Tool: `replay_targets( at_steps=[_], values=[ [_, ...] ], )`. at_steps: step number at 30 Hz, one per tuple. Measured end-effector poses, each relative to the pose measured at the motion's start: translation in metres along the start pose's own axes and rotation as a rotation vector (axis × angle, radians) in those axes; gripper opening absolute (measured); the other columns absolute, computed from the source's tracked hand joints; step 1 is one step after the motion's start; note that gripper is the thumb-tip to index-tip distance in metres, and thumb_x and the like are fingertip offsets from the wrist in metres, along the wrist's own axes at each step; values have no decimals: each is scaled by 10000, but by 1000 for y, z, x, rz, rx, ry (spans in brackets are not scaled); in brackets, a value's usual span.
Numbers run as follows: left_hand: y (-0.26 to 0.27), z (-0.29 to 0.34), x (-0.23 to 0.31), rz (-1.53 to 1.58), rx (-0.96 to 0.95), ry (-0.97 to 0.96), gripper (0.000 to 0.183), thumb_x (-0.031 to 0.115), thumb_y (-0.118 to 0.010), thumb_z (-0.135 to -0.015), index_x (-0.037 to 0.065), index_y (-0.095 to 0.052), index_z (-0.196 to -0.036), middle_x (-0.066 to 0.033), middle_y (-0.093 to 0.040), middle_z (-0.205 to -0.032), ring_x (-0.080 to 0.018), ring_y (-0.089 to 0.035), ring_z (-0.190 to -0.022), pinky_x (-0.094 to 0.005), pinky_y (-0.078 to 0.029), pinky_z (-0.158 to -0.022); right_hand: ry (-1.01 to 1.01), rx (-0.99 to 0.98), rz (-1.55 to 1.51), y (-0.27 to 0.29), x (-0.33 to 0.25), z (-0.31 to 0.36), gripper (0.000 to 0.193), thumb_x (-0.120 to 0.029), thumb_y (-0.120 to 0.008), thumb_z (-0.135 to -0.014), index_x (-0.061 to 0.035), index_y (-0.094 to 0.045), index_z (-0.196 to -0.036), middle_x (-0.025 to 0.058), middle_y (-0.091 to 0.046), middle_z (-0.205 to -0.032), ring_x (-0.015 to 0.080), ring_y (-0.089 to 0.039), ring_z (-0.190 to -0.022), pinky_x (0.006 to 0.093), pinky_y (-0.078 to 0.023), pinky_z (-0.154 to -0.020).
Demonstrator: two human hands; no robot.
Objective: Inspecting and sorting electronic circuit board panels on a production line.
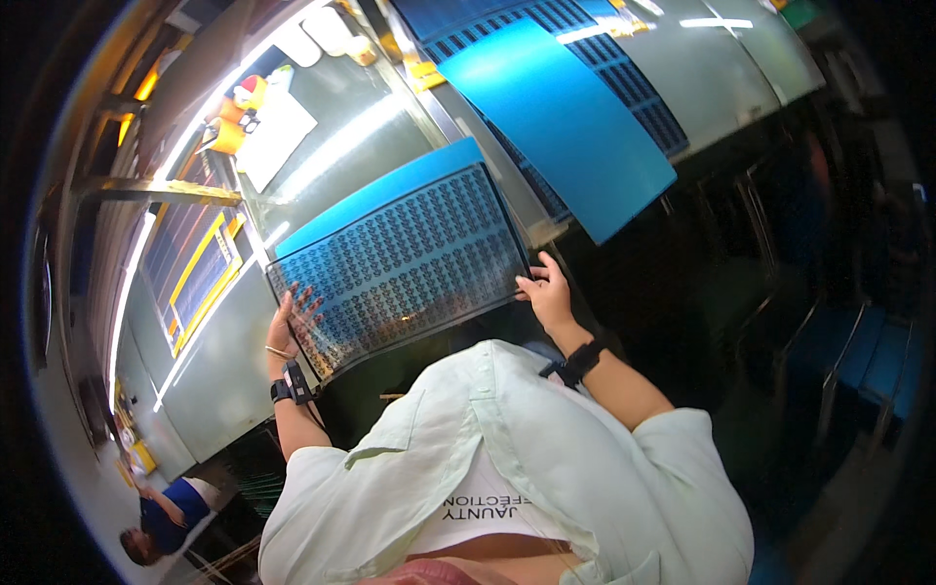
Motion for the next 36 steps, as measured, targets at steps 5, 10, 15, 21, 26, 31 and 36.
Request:
replay_targets(
  at_steps=[5, 10, 15, 21, 26, 31, 36],
  values=[
    [40, 2, 6, -481, 407, -8, 195, 151, -601, -836, -11, -563, -937, -101, -603, -847, -248, -630, -794, -371, -552, -621, -88, -189, 384, -1, 29, 8, 127, -53, -601, -791, 41, -574, -873, 65, -582, -655, 105, -576, -550, 238, -483, -479],
    [44, -14, 17, -391, 437, -147, 200, 187, -621, -828, 4, -571, -890, -88, -604, -819, -226, -635, -748, -353, -546, -624, 134, -144, 293, -10, 15, -17, 66, -31, -603, -772, 17, -558, -767, 64, -591, -632, 110, -574, -537, 246, -473, -492],
    [32, -47, 27, -476, 376, -170, 241, 251, -601, -845, 28, -584, -936, -88, -640, -846, -214, -646, -698, -266, -489, -546, 457, 149, 679, 0, -14, -42, 145, -105, -681, -706, -17, -565, -714, 77, -547, -676, 191, -542, -611, 308, -441, -579],
    [30, -55, 32, -493, 368, -193, 271, 282, -606, -841, 35, -588, -952, -93, -650, -868, -211, -651, -699, -241, -472, -534, 444, 143, 712, -3, -8, -47, 153, -119, -687, -702, -32, -561, -699, 82, -518, -743, 217, -522, -671, 323, -433, -627],
    [30, -56, 28, -503, 380, -153, 290, 300, -615, -831, 41, -597, -959, -85, -650, -872, -195, -651, -701, -235, -470, -540, 211, 122, 605, 1, 1, -50, 151, -97, -667, -728, -17, -540, -708, 84, -558, -659, 179, -558, -622, 306, -455, -594],
    [37, -56, 24, -480, 358, -70, 240, 260, -602, -843, 40, -595, -939, -64, -637, -865, -171, -634, -714, -237, -487, -565, 259, 37, 568, -1, -3, -51, 146, -90, -648, -749, -14, -526, -726, 69, -567, -629, 144, -555, -563, 273, -457, -546],
    [43, -59, 18, -444, 299, 31, 235, 264, -600, -844, 46, -589, -929, -45, -624, -852, -155, -622, -718, -237, -499, -594, 271, -26, 553, -1, -1, -55, 158, -95, -648, -750, -18, -514, -719, 61, -558, -632, 136, -545, -554, 269, -454, -540]
  ],
)
Point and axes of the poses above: each hand's wrist, its own z-axis away from the middle knuckle, its own y-axis out of the back of the hand, x = y × z, the point moved 5 cm from there along -z, towards the middle knuckle
